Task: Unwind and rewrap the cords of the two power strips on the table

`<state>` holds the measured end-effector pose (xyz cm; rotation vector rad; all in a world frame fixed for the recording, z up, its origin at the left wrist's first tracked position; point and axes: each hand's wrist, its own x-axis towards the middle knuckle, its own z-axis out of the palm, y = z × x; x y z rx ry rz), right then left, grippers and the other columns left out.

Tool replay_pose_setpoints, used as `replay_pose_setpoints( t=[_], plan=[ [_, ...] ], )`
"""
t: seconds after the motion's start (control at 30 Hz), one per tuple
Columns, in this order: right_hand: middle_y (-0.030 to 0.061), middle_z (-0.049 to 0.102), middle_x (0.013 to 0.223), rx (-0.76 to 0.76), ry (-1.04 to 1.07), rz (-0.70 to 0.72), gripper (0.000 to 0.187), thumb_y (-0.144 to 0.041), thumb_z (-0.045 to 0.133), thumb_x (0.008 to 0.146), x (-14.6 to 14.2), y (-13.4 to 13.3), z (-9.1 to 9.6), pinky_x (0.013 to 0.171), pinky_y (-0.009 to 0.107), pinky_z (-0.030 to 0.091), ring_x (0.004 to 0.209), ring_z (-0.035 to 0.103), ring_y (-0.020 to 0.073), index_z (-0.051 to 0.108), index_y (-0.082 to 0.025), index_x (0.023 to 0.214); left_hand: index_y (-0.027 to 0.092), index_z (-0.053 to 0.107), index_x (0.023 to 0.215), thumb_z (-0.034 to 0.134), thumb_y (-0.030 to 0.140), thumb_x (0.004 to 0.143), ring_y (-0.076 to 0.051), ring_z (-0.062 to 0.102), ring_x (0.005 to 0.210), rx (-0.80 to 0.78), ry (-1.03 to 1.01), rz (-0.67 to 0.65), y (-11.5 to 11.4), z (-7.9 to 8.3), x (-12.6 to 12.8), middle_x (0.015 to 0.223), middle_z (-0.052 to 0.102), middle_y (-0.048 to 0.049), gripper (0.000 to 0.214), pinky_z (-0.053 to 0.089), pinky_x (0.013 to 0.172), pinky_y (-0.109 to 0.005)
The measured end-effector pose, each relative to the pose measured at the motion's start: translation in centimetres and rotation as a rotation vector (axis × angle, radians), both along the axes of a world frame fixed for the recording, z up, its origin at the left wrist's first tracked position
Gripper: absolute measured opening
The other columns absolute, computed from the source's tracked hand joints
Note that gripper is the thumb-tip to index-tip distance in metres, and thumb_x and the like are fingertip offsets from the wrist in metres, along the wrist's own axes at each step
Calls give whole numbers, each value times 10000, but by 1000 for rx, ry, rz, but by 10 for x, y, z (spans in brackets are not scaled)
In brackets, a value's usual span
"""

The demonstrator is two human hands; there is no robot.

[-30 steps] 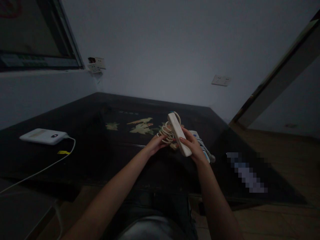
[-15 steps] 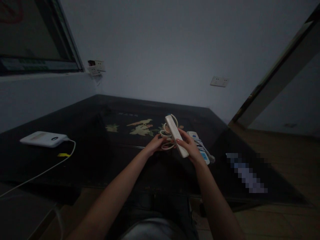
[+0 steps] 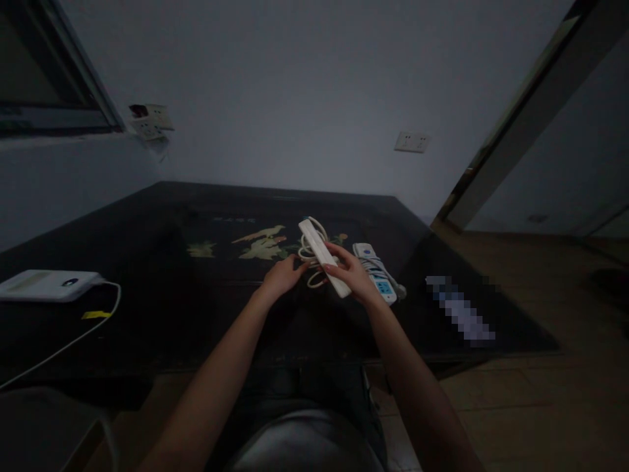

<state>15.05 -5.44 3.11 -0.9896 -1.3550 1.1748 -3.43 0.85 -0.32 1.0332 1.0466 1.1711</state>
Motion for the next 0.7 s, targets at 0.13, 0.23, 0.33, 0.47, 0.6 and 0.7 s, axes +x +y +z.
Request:
replay_pose_setpoints(
  t=[0.13, 0.23, 0.33, 0.47, 0.6, 0.7],
  plan=[
    [38, 571, 1161, 0, -51, -6, 609, -323, 757, 665, -8, -5, 4, 639, 283, 528, 724, 618, 129, 577, -298, 1246, 186, 646, 848, 685, 305, 778, -220, 663, 826, 123, 132, -35, -12, 24, 3, 866, 706, -81, 143, 484, 617, -225],
    [60, 569, 1197, 47, -109, -101, 580, -352, 712, 723, -21, -7, 3, 713, 328, 536, 817, 631, 169, 556, -285, 1277, 159, 635, 1023, 565, 401, 868, -215, 657, 858, 92, 23, -257, -29, 38, 5, 970, 700, -100, 295, 511, 656, -262],
    [94, 565, 1245, 167, -216, -253, 507, -354, 652, 786, -39, -8, -2, 924, 400, 472, 1073, 575, 233, 570, -245, 1275, 177, 576, 1191, 582, 396, 862, -218, 657, 899, 30, -90, -372, -41, 40, 5, 1073, 688, -105, 396, 533, 715, -298],
    [103, 585, 1274, 277, -368, -201, 463, -357, 606, 831, -48, -7, -6, 1010, 385, 402, 1169, 534, 221, 576, -214, 1271, 169, 563, 1224, 559, 346, 880, -204, 668, 871, -38, -146, -251, -41, 29, -1, 1078, 690, -106, 386, 543, 733, -291],
    [83, 696, 1085, 243, -563, -236, 323, -376, 500, 904, -26, 5, 7, 847, 308, 483, 945, 649, 188, 677, -182, 1092, 139, 543, 1233, 489, 379, 910, -222, 686, 798, -128, -173, -242, -33, 22, -14, 1019, 697, -135, 406, 570, 697, -344],
    [108, 685, 1106, 121, -941, -479, 356, -389, 436, 938, -6, 22, 21, 874, 307, 457, 1018, 633, 206, 652, -173, 1122, 92, 544, 1217, 412, 417, 930, -241, 684, 741, -186, -208, -275, -28, 20, -22, 975, 691, -167, 453, 582, 607, -382]
  ],
)
